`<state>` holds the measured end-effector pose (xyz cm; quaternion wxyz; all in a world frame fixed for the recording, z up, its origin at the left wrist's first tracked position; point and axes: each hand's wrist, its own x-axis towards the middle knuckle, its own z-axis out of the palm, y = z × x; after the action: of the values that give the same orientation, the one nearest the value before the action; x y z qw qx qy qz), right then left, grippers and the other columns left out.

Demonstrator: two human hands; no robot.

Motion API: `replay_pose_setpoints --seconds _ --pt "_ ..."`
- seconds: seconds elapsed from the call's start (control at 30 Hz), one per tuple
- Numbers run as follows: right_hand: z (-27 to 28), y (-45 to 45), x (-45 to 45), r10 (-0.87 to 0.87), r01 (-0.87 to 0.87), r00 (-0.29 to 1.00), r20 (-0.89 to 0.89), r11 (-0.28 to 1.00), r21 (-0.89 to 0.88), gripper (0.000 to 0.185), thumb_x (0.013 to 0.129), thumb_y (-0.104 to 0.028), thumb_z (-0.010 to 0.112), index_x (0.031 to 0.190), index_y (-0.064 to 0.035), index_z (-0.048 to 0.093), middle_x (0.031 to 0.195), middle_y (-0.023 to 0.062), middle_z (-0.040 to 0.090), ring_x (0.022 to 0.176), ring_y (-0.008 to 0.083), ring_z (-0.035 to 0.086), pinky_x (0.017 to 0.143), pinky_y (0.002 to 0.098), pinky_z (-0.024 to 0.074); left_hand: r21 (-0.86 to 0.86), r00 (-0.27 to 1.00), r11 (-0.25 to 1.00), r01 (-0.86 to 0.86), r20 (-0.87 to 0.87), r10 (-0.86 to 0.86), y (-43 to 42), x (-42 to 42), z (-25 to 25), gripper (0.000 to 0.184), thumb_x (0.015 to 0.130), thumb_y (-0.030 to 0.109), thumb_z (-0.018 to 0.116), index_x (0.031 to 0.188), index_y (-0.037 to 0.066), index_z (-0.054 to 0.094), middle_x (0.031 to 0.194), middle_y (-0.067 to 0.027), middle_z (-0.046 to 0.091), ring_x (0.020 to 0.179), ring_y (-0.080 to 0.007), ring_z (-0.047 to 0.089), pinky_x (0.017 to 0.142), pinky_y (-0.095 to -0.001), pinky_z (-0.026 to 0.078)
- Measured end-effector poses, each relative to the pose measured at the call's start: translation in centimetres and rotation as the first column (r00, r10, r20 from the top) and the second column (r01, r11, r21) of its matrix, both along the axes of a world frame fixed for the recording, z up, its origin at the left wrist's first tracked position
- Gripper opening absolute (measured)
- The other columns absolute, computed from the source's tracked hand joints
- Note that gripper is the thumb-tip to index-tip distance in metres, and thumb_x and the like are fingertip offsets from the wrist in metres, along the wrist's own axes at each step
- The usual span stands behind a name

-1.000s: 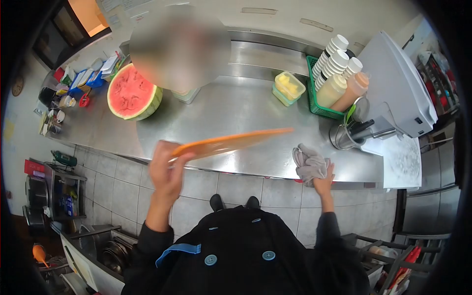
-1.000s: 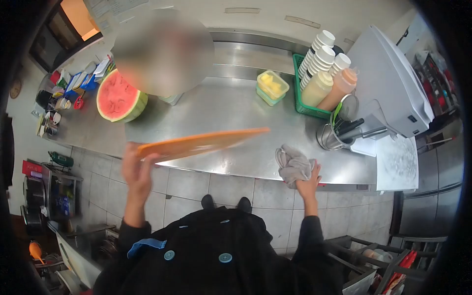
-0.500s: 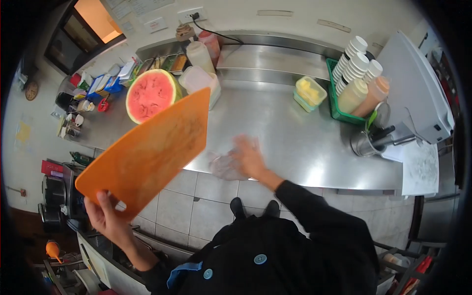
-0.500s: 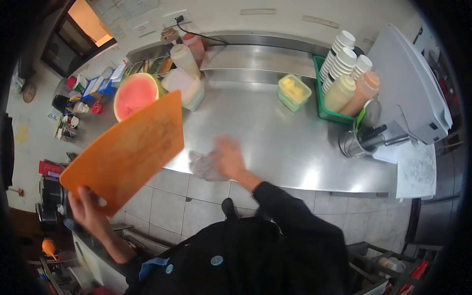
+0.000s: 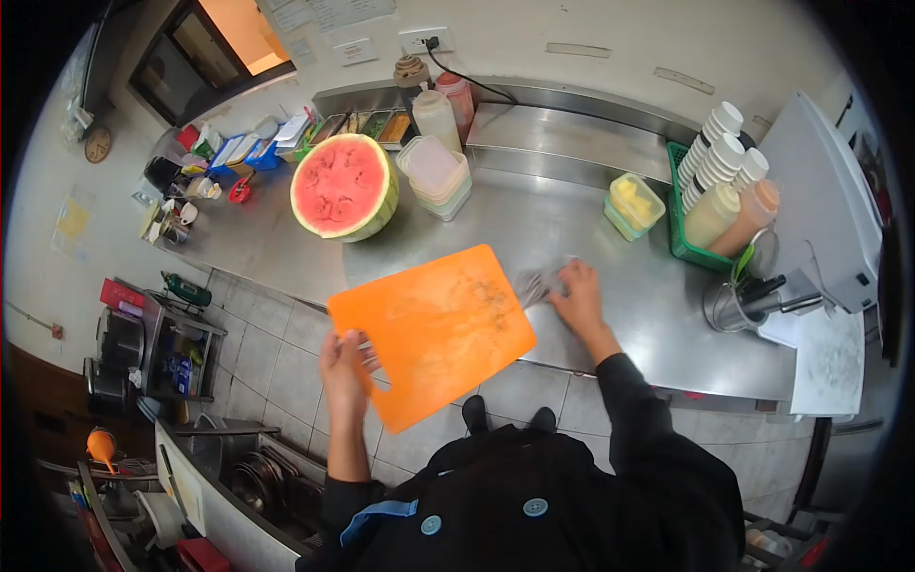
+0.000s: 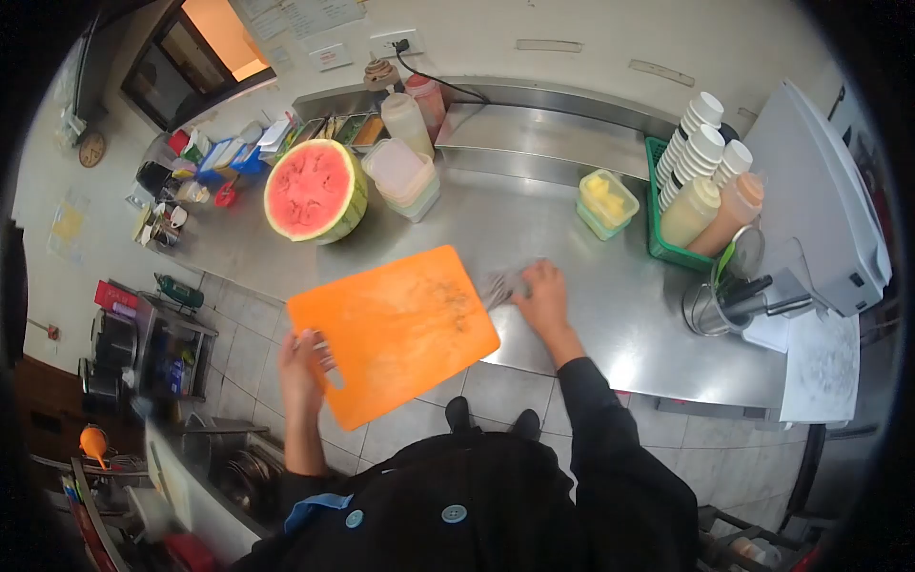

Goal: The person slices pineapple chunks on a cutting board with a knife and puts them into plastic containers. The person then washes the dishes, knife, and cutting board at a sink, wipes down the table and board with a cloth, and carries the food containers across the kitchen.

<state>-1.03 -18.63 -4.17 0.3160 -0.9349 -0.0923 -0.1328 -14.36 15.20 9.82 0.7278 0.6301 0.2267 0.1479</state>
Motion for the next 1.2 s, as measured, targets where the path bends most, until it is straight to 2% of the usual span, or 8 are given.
replay_pose_setpoints --seconds 0.1,0.23,0.47,0.7,0.97,1.07,1.13,1.2 --pt "7.3 1.4 -0.8 -0.026 0.087 0.993 -0.119 0.836 0.542 0.034 0.066 -0.014 0.067 0.098 -0.0086 0.057 0.108 0.013 0.053 0.108 0.0356 0.046 0.092 0.0385 0.0381 -0.155 0.989 0.977 0.144 -0.003 -0.146 -5.0 1.1 -1.1 0.021 0.088 0.013 0.05 0.108 0.006 0.048 0.089 -0.0053 0.056 0.06 -0.0139 0.056 0.053 -0.0243 0.048" --pt "10.4 10.6 -7.8 0.438 -0.441 0.846 0.305 0.895 -0.063 0.044 0.065 -0.011 0.065 0.108 -0.0084 0.058 0.117 0.0109 0.048 0.112 0.0334 0.042 0.091 0.0407 0.0379 -0.107 0.925 0.925 0.366 -0.066 -0.374 -7.4 2.0 -5.4 0.031 0.086 0.002 0.047 0.116 0.004 0.038 0.093 -0.0086 0.055 0.066 -0.0168 0.059 0.051 -0.0284 0.05" --pt "0.9 -1.2 -1.5 -0.172 0.196 0.979 0.107 0.938 -0.287 0.034 0.067 -0.019 0.066 0.1 -0.015 0.062 0.112 0.0082 0.05 0.095 0.0284 0.047 0.08 0.0427 0.0386 -0.208 0.909 0.895 0.396 -0.051 -0.414 -9.9 -0.6 -2.9 0.043 0.089 0.006 0.045 0.128 0.006 0.026 0.103 -0.0131 0.054 0.065 -0.0223 0.062 0.051 -0.0329 0.055" --pt "10.1 10.7 -12.0 0.427 -0.433 0.888 0.168 0.901 0.0 0.047 0.067 -0.016 0.066 0.113 -0.0156 0.057 0.115 0.0089 0.049 0.108 0.0319 0.042 0.094 0.0436 0.0324 -0.131 0.913 0.908 0.398 -0.041 -0.406 -8.5 0.9 -5.0 0.034 0.092 0.013 0.04 0.125 0.008 0.031 0.106 -0.013 0.054 0.087 -0.0196 0.06 0.06 -0.0322 0.055" --pt "10.9 4.0 -13.8 0.544 -0.547 0.824 0.156 0.837 -0.029 0.054 0.058 -0.018 0.072 0.11 -0.0182 0.057 0.12 0.0067 0.046 0.11 0.0314 0.041 0.088 0.0423 0.0376 -0.285 0.888 0.854 0.435 -0.023 -0.46 -9.5 2.1 -4.2 0.044 0.091 0.005 0.037 0.132 0.007 0.023 0.125 -0.0142 0.044 0.115 -0.0239 0.046 0.092 -0.0352 0.04" --pt "12.9 3.1 -12.4 0.552 -0.539 0.809 0.202 0.834 -0.119 0.052 0.055 -0.014 0.073 0.105 -0.0169 0.059 0.115 0.0071 0.05 0.106 0.0297 0.046 0.085 0.0397 0.0408 0.187 0.854 0.853 0.487 0.1 -0.51 -9.3 2.5 -1.8 0.045 0.093 0.013 0.038 0.135 0.008 0.023 0.133 -0.0171 0.037 0.121 -0.0267 0.04 0.101 -0.0416 0.027" --pt "15.9 1.8 -11.5 0.556 -0.537 0.795 0.243 0.831 -0.145 0.051 0.054 -0.012 0.073 0.103 -0.0162 0.06 0.111 0.0071 0.053 0.103 0.0285 0.05 0.083 0.0378 0.043 0.926 0.888 0.348 0.146 0.032 -0.459 -9.8 1.8 5.8 0.041 0.093 0.023 0.041 0.13 0.005 0.037 0.131 -0.0188 0.041 0.127 -0.0297 0.033 0.106 -0.0441 0.015" --pt "19.5 0.4 -10.5 0.507 -0.573 0.775 0.376 0.815 0.082 0.048 0.052 -0.007 0.074 0.098 -0.015 0.062 0.102 0.007 0.059 0.095 0.0268 0.056 0.078 0.0347 0.0466 0.9 0.779 0.215 0.378 -0.184 -0.599 -8.5 2.4 7.9 0.04 0.093 0.027 0.041 0.124 0.003 0.044 0.123 -0.0182 0.048 0.121 -0.0295 0.04 0.106 -0.0444 0.013"
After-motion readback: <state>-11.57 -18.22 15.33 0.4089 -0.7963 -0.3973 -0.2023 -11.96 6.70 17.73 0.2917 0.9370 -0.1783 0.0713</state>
